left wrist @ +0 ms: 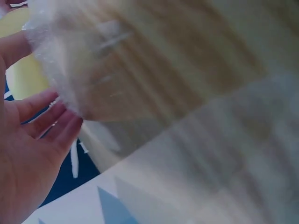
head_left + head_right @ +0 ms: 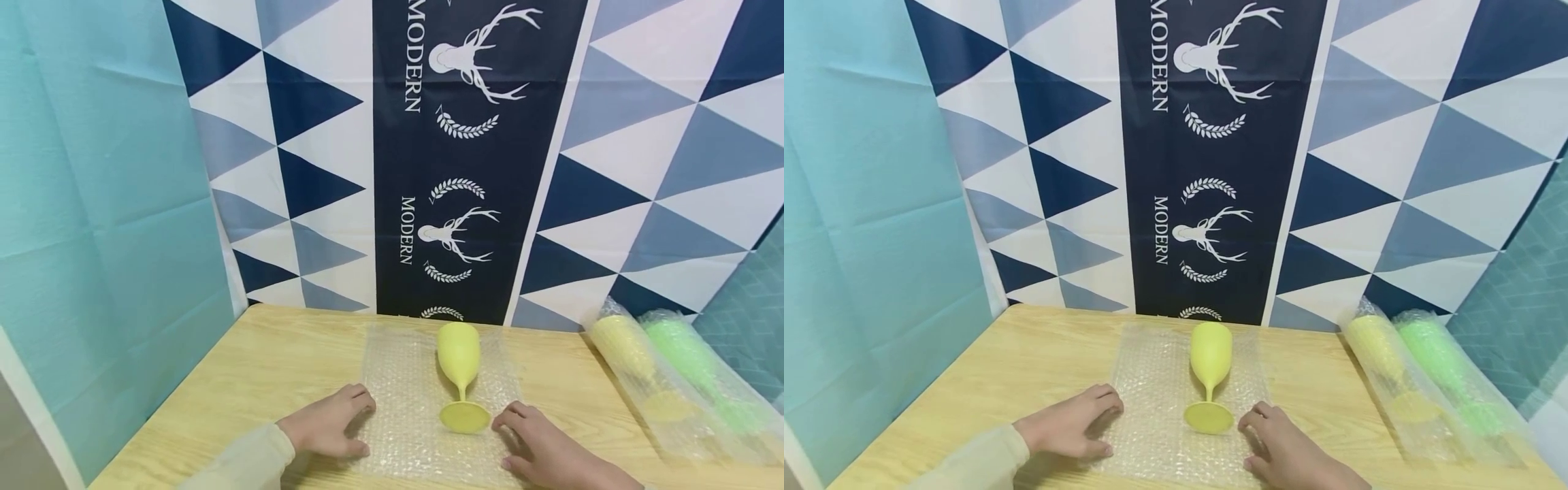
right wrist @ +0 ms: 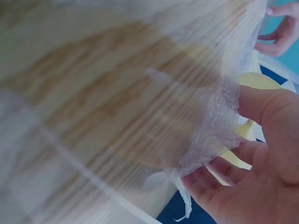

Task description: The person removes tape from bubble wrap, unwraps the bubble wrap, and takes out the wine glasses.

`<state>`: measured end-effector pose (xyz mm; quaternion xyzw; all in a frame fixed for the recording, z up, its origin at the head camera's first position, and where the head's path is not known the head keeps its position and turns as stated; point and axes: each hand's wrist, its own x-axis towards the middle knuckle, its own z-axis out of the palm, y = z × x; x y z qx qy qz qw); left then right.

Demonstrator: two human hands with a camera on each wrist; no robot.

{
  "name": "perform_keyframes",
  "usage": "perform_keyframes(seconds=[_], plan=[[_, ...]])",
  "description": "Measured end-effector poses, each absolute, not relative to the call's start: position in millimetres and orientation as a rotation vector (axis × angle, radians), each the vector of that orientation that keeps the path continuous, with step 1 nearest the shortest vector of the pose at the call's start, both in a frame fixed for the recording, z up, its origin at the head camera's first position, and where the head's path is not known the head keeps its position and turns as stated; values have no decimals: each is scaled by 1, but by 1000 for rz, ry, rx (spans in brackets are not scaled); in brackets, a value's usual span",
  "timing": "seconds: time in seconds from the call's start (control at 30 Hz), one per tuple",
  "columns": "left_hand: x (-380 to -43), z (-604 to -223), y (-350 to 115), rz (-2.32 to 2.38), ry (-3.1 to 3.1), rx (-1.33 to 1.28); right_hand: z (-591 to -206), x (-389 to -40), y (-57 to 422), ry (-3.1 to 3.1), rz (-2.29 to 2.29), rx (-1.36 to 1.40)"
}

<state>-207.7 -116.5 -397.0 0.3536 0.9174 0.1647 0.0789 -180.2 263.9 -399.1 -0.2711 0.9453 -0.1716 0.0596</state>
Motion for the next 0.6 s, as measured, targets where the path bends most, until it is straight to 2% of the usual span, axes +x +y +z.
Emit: perform_keyframes(seconds=[0.23,0.43,0.6], plan=[[-211,-405,-118,532,2753,1087,-403,-178,266,2891,-503,-946],[-213,-403,-116,468,2795,1099,-403,-183,264,2989,-396,-1195],[-213,-404,-113,431,2806,1069,-403,-185,264,2972,-384,-1179]])
